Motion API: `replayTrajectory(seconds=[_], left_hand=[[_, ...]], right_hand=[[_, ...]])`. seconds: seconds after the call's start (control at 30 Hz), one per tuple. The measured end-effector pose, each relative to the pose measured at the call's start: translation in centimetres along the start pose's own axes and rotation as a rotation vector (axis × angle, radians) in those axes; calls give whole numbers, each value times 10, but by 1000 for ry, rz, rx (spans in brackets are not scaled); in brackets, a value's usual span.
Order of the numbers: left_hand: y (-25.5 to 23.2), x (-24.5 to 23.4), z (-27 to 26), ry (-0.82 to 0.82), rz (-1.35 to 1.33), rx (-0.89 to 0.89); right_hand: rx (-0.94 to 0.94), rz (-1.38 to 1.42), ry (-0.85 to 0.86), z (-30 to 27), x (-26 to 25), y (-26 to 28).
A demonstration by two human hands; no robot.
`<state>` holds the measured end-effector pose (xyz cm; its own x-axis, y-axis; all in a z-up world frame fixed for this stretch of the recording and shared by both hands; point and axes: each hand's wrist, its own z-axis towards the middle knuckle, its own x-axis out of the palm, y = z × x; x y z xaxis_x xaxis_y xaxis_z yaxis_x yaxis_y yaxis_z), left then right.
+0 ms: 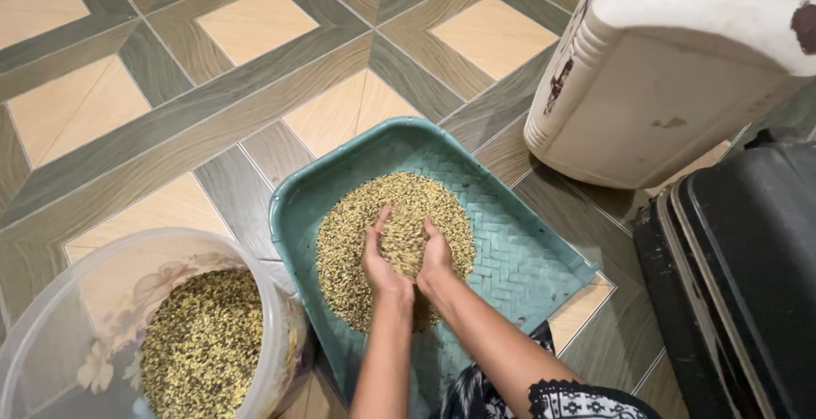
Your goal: The person sits on the floor and repeatedly scoops grains from a teal tray into a clear plastic bucket using both hands. The person then pours grains from a large white container into the tray and continues the scooping process.
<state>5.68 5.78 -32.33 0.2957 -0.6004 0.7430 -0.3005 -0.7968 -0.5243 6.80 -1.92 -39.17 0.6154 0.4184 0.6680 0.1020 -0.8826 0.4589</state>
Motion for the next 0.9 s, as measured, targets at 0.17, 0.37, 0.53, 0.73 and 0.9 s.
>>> replayTrajectory(seconds=[0.17,0.37,0.53,0.73,0.9], left_hand=[[-3,22,-19,-3,435,275],[-17,33,-22,17,8,113],[-13,34,-26,103,-138,73],[-35,44,-49,233,-234,77],[-94,44,-88,272,-263,120]], right_hand=[[-45,6,-73,-30,19,12],[-45,113,38,-59,41,22],[-36,209,122,-73,44,26],[-66,230,239,-112,70,34],[-89,283,351,-173,116,10]])
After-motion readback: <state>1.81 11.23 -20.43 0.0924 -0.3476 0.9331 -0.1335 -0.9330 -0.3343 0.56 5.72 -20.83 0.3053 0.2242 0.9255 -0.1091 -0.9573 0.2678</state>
